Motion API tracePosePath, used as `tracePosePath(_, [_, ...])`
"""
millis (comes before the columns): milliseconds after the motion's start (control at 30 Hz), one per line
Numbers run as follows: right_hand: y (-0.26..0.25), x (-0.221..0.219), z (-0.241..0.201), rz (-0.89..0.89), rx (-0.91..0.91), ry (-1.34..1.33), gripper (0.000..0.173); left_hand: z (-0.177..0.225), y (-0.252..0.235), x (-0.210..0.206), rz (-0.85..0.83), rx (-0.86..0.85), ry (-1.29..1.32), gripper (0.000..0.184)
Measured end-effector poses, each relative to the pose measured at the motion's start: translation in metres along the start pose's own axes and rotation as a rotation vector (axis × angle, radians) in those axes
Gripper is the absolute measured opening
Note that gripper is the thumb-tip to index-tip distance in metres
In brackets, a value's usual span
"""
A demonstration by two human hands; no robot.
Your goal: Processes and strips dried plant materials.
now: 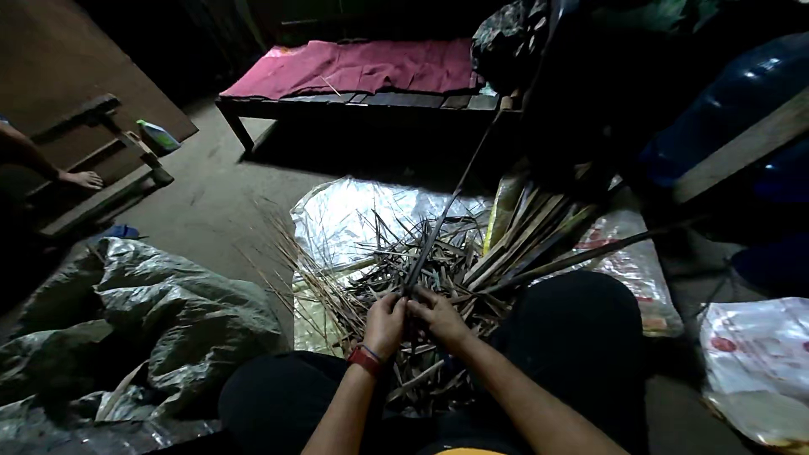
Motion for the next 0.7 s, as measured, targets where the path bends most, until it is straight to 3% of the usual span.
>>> tracePosePath(367, [-0.008, 0.004, 0.001, -0.096, 0.205, 0.205, 0.042, -0.016, 0.009, -0.001, -0.054, 0.13, 0.376, 0.022])
tracePosePath(567, [-0.004, -0.001, 0.006, -0.242, 0.092, 0.236, 0.053, -0.019, 0.014, 0.001, -0.024, 0.237, 0.512, 0.023])
tracePosePath(700, [-0.001, -0.01, 0.011, -0.275, 0.076, 0.261, 0.055, -0.022, 0.006, 0.009, 0.031, 0.195, 0.469, 0.023])
Point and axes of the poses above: each hand's wrist, its own y-axis away from the middle knuckle, its own x-axis out of the back of the hand, z = x × y, the point moved 9 cm from there along -y, towards the middle knuckle, and after that the axes turned 3 degrees about -z, right-handed, at the moved point
